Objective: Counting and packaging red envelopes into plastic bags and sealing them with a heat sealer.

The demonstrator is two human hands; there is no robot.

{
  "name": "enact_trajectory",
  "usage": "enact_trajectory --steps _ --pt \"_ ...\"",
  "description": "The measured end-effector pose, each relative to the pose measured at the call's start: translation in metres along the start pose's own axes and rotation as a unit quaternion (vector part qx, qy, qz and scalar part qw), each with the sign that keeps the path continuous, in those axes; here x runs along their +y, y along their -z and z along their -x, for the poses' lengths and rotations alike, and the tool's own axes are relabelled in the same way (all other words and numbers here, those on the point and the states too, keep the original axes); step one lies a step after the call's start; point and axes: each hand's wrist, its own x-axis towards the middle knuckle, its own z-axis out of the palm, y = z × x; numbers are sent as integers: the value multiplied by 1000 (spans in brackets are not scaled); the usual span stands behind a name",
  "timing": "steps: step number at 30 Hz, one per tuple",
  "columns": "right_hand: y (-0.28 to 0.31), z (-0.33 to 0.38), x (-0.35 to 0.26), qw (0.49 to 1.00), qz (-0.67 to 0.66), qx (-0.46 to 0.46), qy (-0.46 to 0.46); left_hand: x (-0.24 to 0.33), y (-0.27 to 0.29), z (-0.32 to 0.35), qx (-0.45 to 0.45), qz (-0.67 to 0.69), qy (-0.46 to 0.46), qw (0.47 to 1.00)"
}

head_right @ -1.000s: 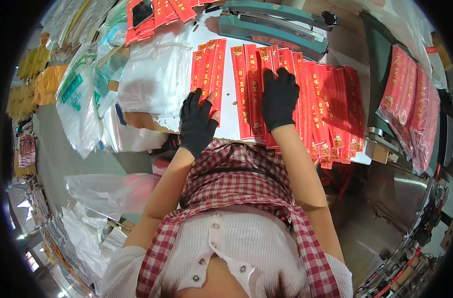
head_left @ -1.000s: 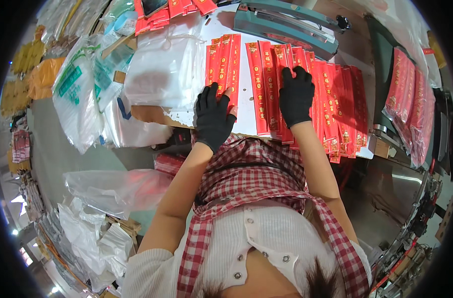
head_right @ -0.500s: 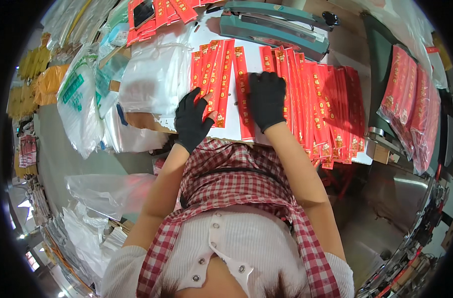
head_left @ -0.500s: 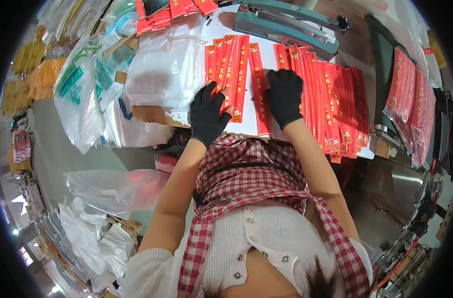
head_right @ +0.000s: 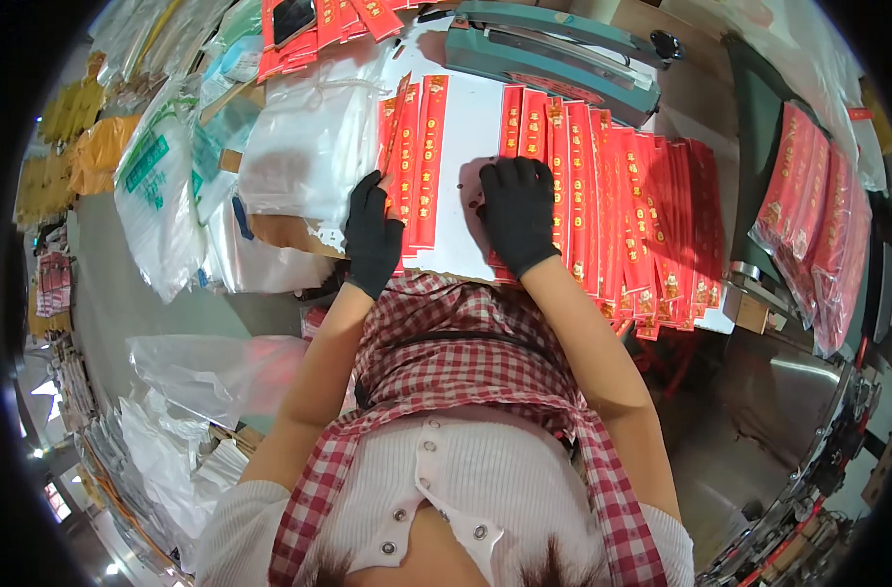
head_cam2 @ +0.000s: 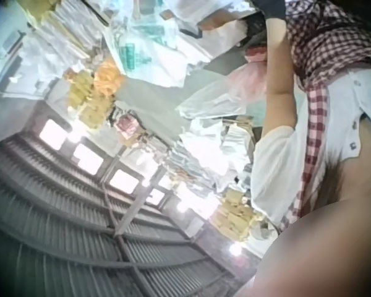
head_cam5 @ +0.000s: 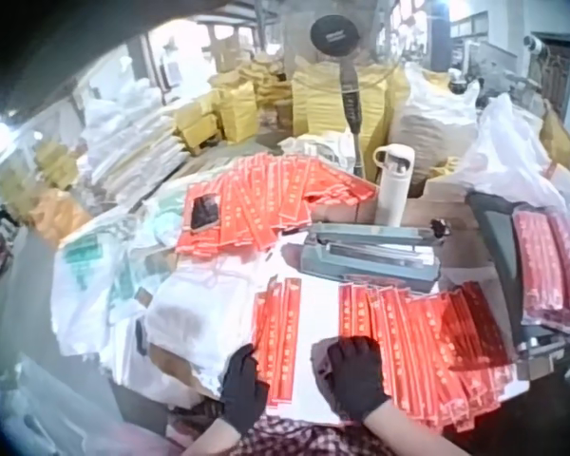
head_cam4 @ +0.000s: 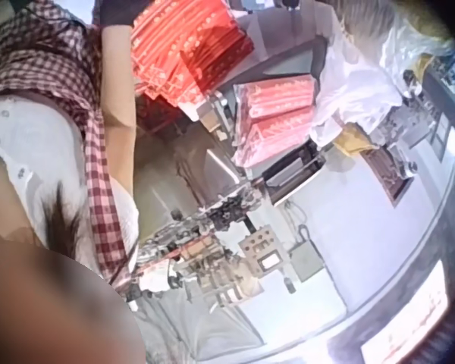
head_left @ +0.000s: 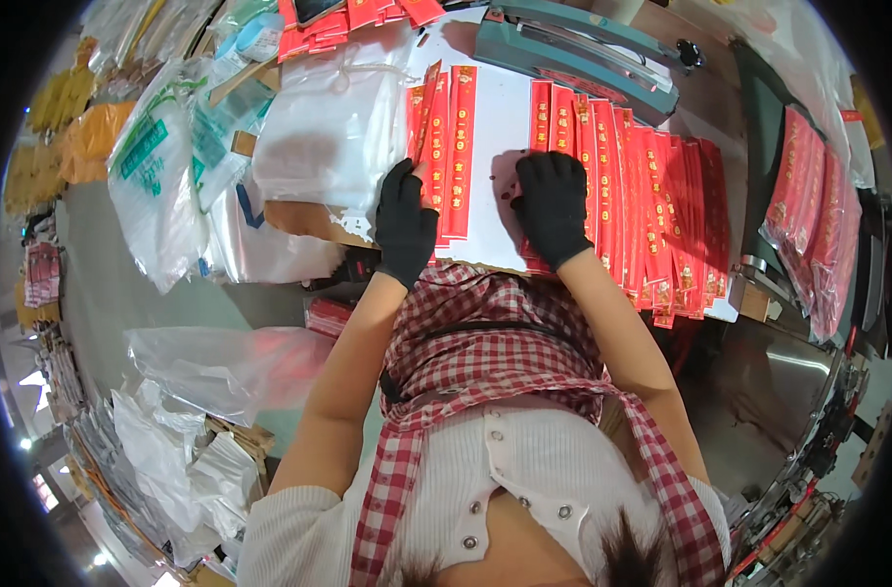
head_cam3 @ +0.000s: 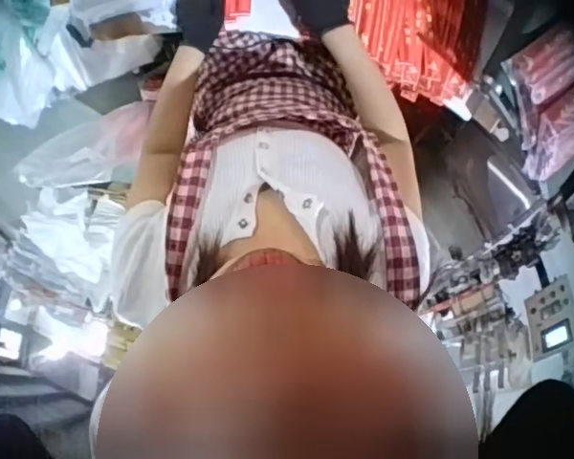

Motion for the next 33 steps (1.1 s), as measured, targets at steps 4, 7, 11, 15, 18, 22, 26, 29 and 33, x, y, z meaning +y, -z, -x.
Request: enact_trajectory --steps 4,7,11,15,18,22,26,29,33 --pt "-13 -18 -14 992 -92 -13 81 -6 -2 3 19 59 19 998" --pt "-28 -29 -37 982 -116 -28 149 -5 -6 2 35 47 10 998" --pt "-24 -33 -38 984 -82 -51 149 2 -5 2 43 41 26 998" --pt "-21 -28 -34 986 -74 -81 127 1 -1 2 47 33 24 998" --pt "-29 -29 -35 978 -104 -41 174 -3 -3 3 67 49 25 996" --pt "-32 -33 -37 968 -132 -20 211 3 -5 4 66 38 22 997" --pt "-21 -36 -31 973 -89 -86 195 5 -3 3 52 39 16 998" --pt "-22 -32 -19 978 -49 -120 164 5 -5 1 51 50 29 997" --pt "-16 -34 -12 979 -79 -9 189 5 -6 -2 47 22 13 999"
